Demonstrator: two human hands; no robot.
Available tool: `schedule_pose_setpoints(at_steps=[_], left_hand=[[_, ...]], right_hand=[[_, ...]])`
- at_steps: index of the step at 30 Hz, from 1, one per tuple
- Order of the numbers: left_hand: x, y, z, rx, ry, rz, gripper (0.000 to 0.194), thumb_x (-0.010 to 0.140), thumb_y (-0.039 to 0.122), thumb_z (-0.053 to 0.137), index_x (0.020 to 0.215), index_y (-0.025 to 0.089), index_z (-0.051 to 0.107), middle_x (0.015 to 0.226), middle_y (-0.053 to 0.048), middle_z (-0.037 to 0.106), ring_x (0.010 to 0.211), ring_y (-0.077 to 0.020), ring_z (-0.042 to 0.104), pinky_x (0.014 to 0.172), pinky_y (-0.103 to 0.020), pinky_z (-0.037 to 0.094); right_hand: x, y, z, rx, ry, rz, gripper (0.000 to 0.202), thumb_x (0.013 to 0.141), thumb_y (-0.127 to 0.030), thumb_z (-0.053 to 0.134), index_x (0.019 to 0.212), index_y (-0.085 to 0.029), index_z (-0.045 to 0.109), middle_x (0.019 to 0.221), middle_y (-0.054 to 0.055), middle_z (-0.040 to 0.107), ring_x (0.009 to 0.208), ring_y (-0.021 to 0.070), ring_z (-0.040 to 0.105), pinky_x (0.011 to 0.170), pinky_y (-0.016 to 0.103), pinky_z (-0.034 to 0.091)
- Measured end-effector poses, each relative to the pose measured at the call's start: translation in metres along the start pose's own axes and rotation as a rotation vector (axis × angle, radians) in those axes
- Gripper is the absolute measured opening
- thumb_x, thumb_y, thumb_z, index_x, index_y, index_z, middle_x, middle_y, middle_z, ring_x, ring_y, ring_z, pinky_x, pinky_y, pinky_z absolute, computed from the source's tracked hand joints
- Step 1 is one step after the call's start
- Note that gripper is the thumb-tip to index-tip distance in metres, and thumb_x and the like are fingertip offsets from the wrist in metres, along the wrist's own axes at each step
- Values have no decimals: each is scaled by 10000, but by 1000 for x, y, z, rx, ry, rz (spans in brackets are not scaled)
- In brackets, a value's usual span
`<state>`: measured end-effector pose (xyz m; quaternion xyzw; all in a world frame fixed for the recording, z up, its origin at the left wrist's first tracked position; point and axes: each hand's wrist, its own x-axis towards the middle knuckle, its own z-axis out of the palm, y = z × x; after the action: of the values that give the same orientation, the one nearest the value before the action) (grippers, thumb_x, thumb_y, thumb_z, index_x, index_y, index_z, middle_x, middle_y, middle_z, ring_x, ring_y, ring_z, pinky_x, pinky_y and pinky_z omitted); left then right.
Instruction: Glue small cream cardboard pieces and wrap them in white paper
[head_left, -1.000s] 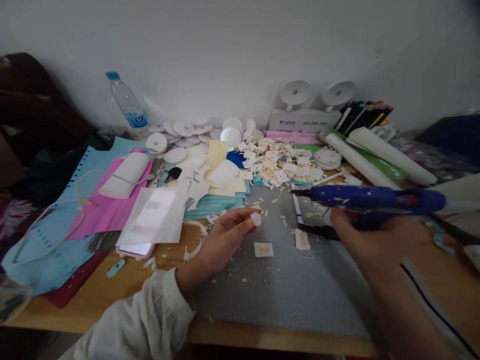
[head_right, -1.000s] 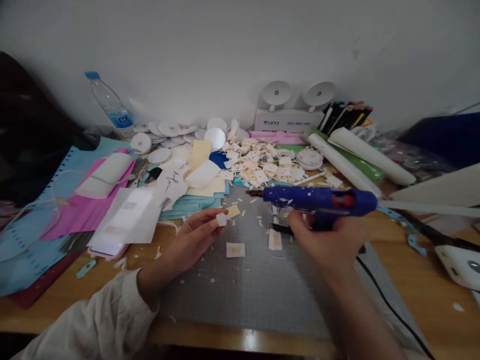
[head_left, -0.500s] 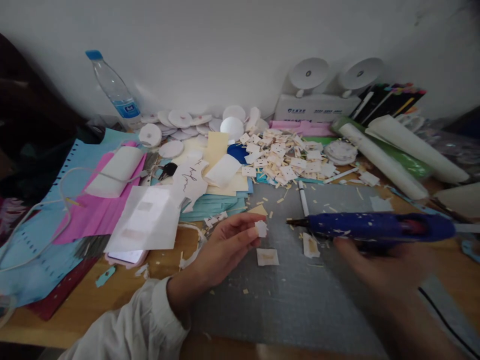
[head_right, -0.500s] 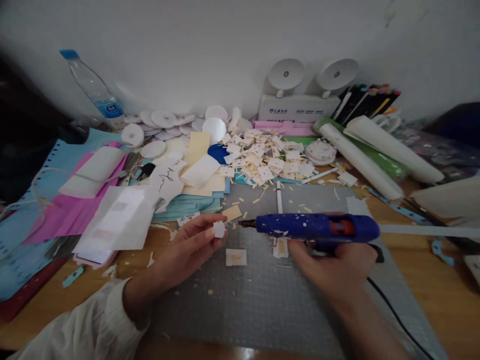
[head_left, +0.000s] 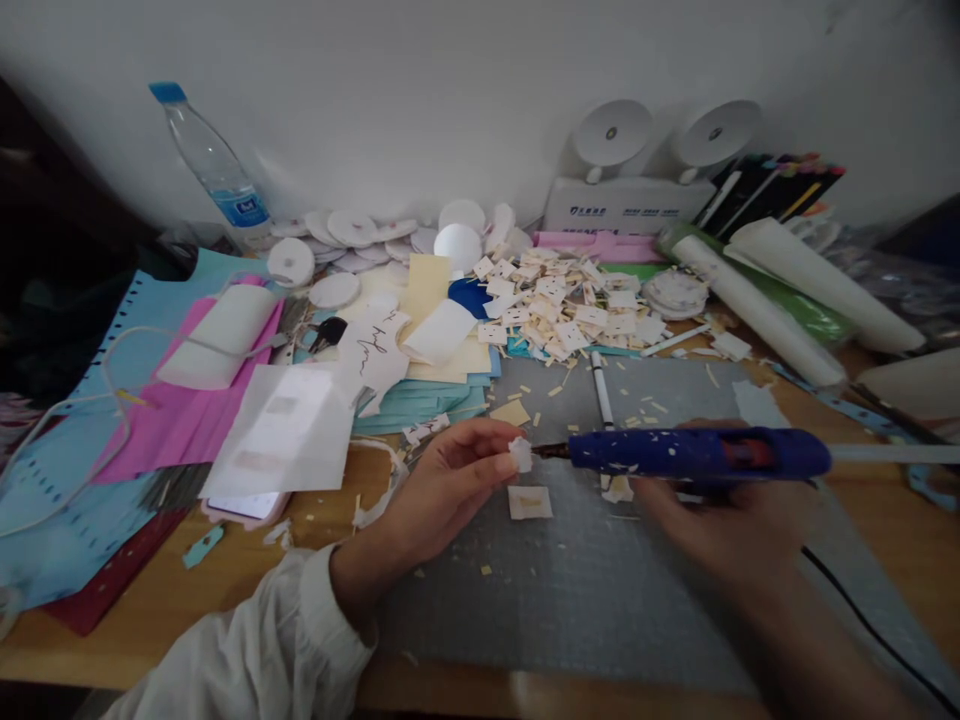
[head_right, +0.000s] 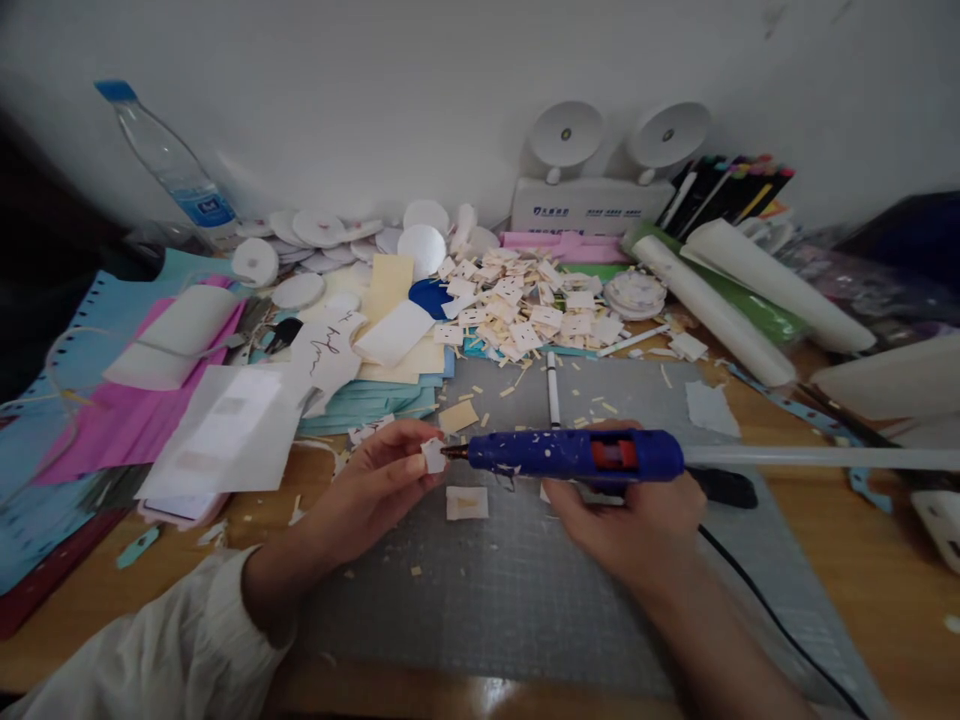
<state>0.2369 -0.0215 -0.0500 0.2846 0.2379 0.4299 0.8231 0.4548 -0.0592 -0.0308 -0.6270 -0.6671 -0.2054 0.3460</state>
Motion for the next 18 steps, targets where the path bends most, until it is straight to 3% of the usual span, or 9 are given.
schedule_pose_setpoints(at_steps=[11,18], left_hand=[[0,0,1,32,7,4,209,660,201,803,854,196,726,737,15,649,676,-79,550,654,-203,416],[0,0,1,55,14,-9,217,648,219,815,848,211,731,755,15,649,698,-82,559,675,-205,422]], right_hand=[[0,-2,-2,-19,-66,45,239,715,-422,555,777,-200,615,510,-4,631,381,177,582,397,253,437],[2,-6,-3,13,-24,24,173,714,-372,575,729,-203,605,460,-26,593,373,170,568,403,242,424]])
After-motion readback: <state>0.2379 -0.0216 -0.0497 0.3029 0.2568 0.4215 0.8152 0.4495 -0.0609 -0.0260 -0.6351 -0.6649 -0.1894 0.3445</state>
